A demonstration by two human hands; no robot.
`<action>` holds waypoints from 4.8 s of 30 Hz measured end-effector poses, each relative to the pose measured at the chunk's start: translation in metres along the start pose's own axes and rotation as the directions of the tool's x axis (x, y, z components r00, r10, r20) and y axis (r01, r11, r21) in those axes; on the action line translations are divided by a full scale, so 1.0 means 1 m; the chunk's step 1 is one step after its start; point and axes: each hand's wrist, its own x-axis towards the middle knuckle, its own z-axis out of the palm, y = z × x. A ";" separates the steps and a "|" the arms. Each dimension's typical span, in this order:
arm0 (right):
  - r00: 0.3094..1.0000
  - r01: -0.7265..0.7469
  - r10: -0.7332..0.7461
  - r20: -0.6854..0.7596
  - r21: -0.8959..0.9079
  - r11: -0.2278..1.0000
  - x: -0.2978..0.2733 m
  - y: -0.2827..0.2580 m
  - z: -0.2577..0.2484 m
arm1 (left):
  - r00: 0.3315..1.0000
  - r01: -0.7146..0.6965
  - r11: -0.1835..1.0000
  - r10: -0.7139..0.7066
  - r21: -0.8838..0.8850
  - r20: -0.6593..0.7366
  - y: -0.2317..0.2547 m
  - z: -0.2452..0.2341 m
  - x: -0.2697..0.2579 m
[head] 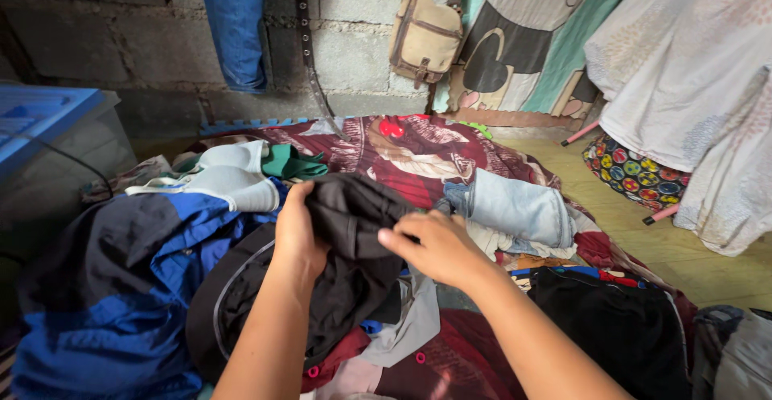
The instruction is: The person folds several garments one by one on a bed. They handle a dark purple garment, a bright purple garment, and a black garment, smoothing and folding each before placing them into a nearby bin.
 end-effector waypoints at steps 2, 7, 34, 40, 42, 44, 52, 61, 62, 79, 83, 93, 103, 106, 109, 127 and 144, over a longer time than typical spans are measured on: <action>0.978 0.083 -0.077 -0.196 0.021 0.996 0.000 -0.013 0.003 | 1.000 -0.008 1.000 0.007 0.030 0.020 0.003 0.006 -0.005; 0.606 0.357 -0.393 -0.691 -0.204 0.911 -0.011 -0.040 0.013 | 0.998 0.003 0.954 0.014 0.300 -0.054 0.001 0.016 -0.021; 0.992 0.080 -0.053 0.118 -0.240 0.968 -0.060 0.027 0.001 | 0.947 -0.257 0.839 0.121 0.479 0.297 -0.028 0.092 -0.241; 0.672 0.729 -0.661 0.334 -0.454 0.512 -0.063 0.093 0.035 | 0.858 -0.443 0.681 0.133 0.583 0.497 -0.065 0.095 -0.296; 0.840 0.537 -0.487 0.241 -0.226 0.813 -0.087 0.097 0.039 | 0.870 -0.426 0.616 0.078 0.663 0.487 -0.068 0.081 -0.309; 0.902 0.413 -0.377 0.209 -0.168 0.895 -0.114 0.079 0.029 | 0.891 -0.412 0.549 0.076 0.727 0.448 -0.070 0.066 -0.318; 0.973 0.141 -0.174 0.154 0.207 0.968 -0.198 -0.096 -0.076 | 0.859 -0.396 0.302 0.455 0.867 0.234 -0.018 -0.003 -0.304; 1.000 0.010 -0.021 0.023 0.399 0.917 -0.199 -0.143 -0.124 | 0.857 -0.500 0.535 0.421 0.681 0.298 0.031 0.022 -0.299; 1.000 0.014 -0.016 0.002 0.415 0.910 -0.200 -0.140 -0.123 | 0.853 -0.502 0.534 0.436 0.681 0.288 0.030 0.034 -0.301; 0.991 -0.136 0.101 0.092 0.675 0.725 -0.200 -0.126 -0.111 | 0.821 -0.265 0.061 0.538 0.962 0.192 0.022 0.002 -0.316; 0.994 -0.079 0.088 0.060 0.971 0.226 -0.181 -0.110 -0.147 | 0.805 -0.287 0.055 0.556 0.956 0.209 0.026 0.015 -0.339; 0.978 0.125 0.191 -0.089 0.975 -0.183 -0.182 -0.074 -0.186 | 0.705 -0.510 0.043 0.593 0.859 0.389 0.020 0.023 -0.322; 0.967 0.215 0.089 -0.240 0.949 0.229 -0.195 -0.097 -0.159 | 0.810 -0.586 0.521 0.351 0.621 0.470 -0.028 0.060 -0.273; 0.950 0.101 0.201 -0.240 0.843 0.528 -0.187 -0.073 -0.134 | 0.801 -0.577 0.478 0.488 0.662 0.346 -0.062 0.067 -0.242; 0.957 0.109 0.117 -0.264 0.705 0.700 -0.185 -0.037 -0.119 | 0.741 -0.623 0.451 0.601 0.639 0.299 -0.102 0.073 -0.222; 0.882 -0.020 0.235 0.409 -0.465 0.885 -0.005 0.109 -0.045 | 0.599 -0.774 0.511 0.400 0.373 0.694 -0.105 0.146 -0.026; 0.956 0.279 0.103 -0.274 0.960 -0.036 0.090 0.128 -0.183 | 0.939 -0.318 -0.121 -0.179 0.940 0.295 -0.144 0.025 0.019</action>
